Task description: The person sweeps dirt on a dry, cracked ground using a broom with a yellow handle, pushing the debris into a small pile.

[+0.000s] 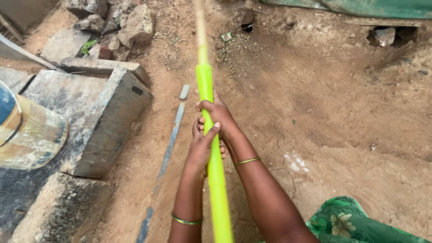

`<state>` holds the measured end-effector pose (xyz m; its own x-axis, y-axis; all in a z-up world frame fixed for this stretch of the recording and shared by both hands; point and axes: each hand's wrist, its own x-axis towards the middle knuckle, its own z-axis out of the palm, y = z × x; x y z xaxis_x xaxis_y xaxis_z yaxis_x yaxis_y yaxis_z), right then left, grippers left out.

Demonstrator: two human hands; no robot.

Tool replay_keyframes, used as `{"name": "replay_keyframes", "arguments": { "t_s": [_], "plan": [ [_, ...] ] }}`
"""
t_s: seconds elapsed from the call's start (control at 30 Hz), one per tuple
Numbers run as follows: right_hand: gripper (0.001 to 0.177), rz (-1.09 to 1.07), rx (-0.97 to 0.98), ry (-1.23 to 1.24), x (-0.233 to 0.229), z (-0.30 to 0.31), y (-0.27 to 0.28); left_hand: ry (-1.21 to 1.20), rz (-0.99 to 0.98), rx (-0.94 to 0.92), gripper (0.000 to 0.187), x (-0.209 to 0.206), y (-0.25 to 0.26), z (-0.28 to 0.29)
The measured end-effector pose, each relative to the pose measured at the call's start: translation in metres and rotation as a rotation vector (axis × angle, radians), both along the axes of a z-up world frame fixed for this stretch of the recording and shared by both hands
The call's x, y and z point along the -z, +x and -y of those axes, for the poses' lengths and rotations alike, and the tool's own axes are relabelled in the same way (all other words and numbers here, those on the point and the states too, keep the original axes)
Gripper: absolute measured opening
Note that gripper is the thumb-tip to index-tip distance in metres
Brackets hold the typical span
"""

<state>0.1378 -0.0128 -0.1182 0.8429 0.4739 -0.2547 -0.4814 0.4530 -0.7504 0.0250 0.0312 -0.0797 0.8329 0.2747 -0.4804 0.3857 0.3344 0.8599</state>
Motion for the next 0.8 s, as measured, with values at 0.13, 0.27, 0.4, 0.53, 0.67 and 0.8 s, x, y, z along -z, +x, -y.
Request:
{"name": "replay_keyframes", "arguments": {
  "t_s": [0.13, 0.27, 0.4, 0.53, 0.67, 0.8],
  "plan": [
    [0.061, -0.017, -0.251, 0.062, 0.021, -0.012, 0.004, -0.047, 0.051, -0.213, 0.084, 0.008, 0.001, 0.016],
    [0.052, -0.109, -0.439, 0.022, 0.059, -0.036, 0.009, -0.093, 0.028, -0.324, 0.064, 0.037, 0.001, 0.007],
    [0.050, -0.201, -0.431, 0.094, 0.092, -0.048, 0.003, -0.166, -0.003, -0.292, 0.052, 0.067, 0.002, -0.009],
    [0.053, -0.165, -0.233, 0.021, 0.084, -0.038, -0.002, -0.128, 0.012, -0.207, 0.050, 0.066, 0.001, -0.015],
    [0.060, -0.171, -0.016, 0.050, 0.052, -0.034, -0.012, -0.072, -0.011, -0.104, 0.063, 0.043, -0.003, -0.030],
    [0.067, -0.144, 0.067, 0.001, 0.028, -0.030, -0.012, -0.101, 0.066, -0.040, 0.073, 0.028, -0.005, -0.032]
  ]
}}
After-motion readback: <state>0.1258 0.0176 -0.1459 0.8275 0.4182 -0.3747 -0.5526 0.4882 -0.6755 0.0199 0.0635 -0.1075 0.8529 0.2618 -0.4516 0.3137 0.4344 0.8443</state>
